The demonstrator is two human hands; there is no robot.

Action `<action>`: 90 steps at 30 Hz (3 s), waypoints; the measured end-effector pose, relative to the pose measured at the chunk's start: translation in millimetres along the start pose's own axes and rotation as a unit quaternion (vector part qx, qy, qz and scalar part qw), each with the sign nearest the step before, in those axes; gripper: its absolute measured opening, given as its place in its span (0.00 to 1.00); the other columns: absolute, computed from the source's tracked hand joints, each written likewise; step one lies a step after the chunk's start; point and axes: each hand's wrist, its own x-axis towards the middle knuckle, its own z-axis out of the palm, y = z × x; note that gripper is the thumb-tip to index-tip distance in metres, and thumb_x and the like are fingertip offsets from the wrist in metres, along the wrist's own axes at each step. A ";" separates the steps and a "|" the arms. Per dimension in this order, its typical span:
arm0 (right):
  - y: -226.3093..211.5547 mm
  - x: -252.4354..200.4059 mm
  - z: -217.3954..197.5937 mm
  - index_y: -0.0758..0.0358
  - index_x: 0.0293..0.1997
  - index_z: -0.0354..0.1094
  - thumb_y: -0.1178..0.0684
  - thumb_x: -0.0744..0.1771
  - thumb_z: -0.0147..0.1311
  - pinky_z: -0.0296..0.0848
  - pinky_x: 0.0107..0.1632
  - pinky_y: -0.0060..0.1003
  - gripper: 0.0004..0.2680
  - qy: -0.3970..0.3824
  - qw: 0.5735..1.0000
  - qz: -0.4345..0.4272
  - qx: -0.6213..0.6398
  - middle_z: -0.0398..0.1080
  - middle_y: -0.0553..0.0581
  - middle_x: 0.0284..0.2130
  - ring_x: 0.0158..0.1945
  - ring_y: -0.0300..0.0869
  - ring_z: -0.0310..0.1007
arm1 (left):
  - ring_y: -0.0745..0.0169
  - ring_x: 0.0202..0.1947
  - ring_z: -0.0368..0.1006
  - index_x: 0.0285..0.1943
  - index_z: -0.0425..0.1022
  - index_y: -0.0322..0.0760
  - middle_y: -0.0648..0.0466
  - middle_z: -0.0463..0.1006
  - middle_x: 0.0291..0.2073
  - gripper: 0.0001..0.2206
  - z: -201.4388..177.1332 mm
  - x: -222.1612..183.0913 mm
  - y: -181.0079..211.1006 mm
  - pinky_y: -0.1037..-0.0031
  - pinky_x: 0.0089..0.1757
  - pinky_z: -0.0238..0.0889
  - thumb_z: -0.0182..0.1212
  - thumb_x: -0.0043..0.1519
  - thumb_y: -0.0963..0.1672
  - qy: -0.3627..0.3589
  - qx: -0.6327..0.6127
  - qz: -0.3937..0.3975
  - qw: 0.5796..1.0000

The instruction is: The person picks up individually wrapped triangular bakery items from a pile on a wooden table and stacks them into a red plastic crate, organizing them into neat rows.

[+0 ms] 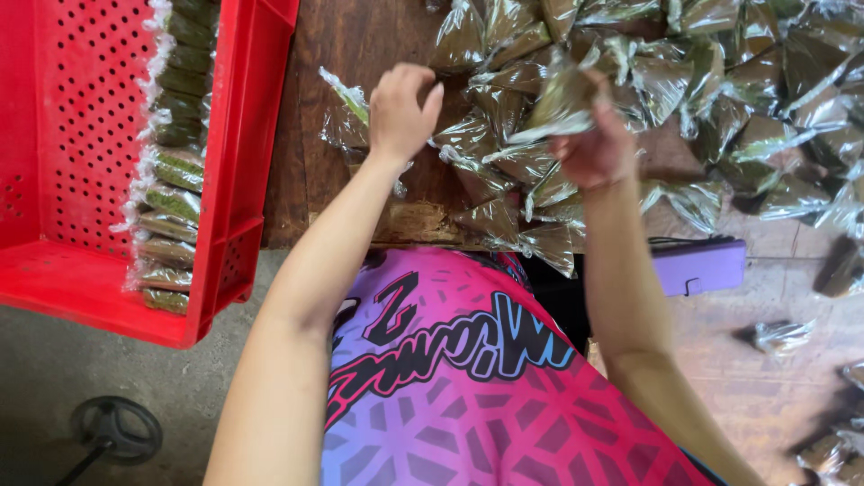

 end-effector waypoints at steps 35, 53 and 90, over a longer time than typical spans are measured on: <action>118.6 -71.9 82.3 0.67 0.55 0.63 0.52 0.73 0.48 0.60 0.66 0.48 0.09 0.197 0.721 -0.268 -0.607 0.62 0.66 0.56 0.62 0.55 0.61 | 0.52 0.63 0.66 0.82 0.40 0.48 0.48 0.68 0.61 0.43 -8.9 -96.0 64.6 0.59 0.65 0.60 0.69 0.63 0.43 -0.151 -0.670 -0.188 0.703; 125.1 -142.2 -46.7 0.60 0.60 0.67 0.54 0.60 0.67 0.63 0.62 0.56 0.22 0.282 0.552 -0.124 -0.775 0.59 0.70 0.57 0.60 0.64 0.59 | 0.49 0.56 0.75 0.69 0.58 0.36 0.41 0.77 0.55 0.32 15.7 -97.0 31.7 0.60 0.58 0.67 0.68 0.55 0.41 -0.592 -0.560 -0.250 0.524; 63.0 -42.1 78.9 0.65 0.62 0.59 0.47 0.65 0.63 0.74 0.60 0.57 0.22 -0.168 0.971 0.163 0.040 0.64 0.66 0.64 0.65 0.53 0.71 | 0.65 0.46 0.74 0.63 0.62 0.37 0.52 0.76 0.44 0.27 -44.8 -131.9 1.3 0.72 0.50 0.70 0.72 0.57 0.44 -0.120 -0.575 -0.222 0.778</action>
